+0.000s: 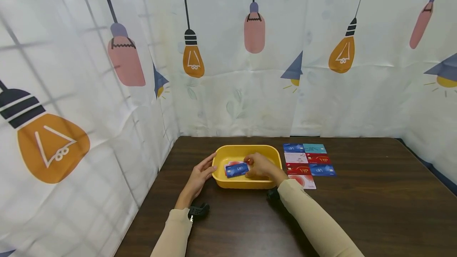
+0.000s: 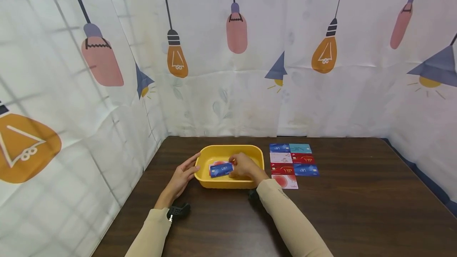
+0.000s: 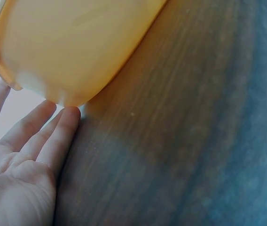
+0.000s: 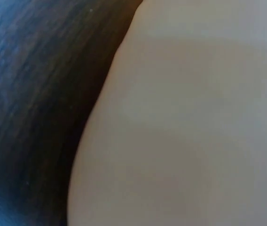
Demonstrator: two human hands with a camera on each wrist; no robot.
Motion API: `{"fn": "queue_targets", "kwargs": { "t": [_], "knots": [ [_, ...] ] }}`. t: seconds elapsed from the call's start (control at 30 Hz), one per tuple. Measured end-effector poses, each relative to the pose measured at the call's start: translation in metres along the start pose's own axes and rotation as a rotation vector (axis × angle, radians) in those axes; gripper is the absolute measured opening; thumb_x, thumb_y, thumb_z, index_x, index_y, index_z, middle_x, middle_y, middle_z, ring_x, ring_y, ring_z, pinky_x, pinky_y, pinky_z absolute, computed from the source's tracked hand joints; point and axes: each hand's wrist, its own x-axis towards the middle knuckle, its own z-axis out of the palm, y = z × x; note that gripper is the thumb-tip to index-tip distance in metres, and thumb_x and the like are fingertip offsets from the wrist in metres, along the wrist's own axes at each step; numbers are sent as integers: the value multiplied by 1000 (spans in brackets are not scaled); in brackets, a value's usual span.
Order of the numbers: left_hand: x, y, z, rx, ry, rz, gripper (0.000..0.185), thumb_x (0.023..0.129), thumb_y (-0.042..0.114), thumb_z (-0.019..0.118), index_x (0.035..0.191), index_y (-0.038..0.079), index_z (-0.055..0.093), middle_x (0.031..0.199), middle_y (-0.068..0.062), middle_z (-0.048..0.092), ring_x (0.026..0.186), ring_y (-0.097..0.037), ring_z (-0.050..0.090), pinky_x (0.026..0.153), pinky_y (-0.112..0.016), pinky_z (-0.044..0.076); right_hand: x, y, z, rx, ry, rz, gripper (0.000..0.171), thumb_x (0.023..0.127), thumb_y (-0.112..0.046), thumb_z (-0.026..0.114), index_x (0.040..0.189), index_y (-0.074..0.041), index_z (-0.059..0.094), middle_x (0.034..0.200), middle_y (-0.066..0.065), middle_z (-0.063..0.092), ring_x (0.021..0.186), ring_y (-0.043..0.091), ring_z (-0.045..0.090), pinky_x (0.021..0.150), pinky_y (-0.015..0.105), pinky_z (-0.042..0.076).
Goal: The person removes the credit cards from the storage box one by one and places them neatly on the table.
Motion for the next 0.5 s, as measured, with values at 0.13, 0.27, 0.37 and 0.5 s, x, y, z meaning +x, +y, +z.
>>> {"fn": "queue_targets", "kwargs": {
  "t": [0.13, 0.27, 0.37, 0.5],
  "knots": [
    [0, 0, 0, 0, 6, 2, 55, 102, 17, 62, 155, 21, 47, 160, -12, 45, 146, -33, 45, 106, -32, 53, 0, 0, 1, -2, 3, -1, 46, 79, -15, 89, 122, -11, 70, 108, 8, 62, 98, 23, 55, 101, 45, 51],
    [0, 0, 0, -1, 16, 0, 54, 101, 17, 63, 154, 22, 49, 159, -10, 46, 146, -31, 46, 105, -30, 54, 0, 0, 1, 15, 7, 20, 45, 80, -16, 88, 121, -12, 71, 108, 8, 62, 98, 24, 55, 101, 44, 51],
    [0, 0, 1, -3, 23, -5, 54, 101, 16, 63, 153, 22, 50, 159, -9, 47, 145, -30, 46, 105, -31, 53, -1, -1, 1, 22, 6, 30, 44, 80, -16, 88, 121, -13, 71, 109, 8, 62, 98, 24, 55, 100, 44, 51],
    [1, 0, 1, -2, 22, -5, 53, 102, 15, 62, 153, 22, 50, 159, -11, 47, 145, -32, 47, 105, -32, 54, -1, -2, 0, 20, 6, 32, 42, 80, -16, 88, 119, -14, 72, 109, 8, 63, 97, 24, 56, 98, 44, 52]
  ]
}}
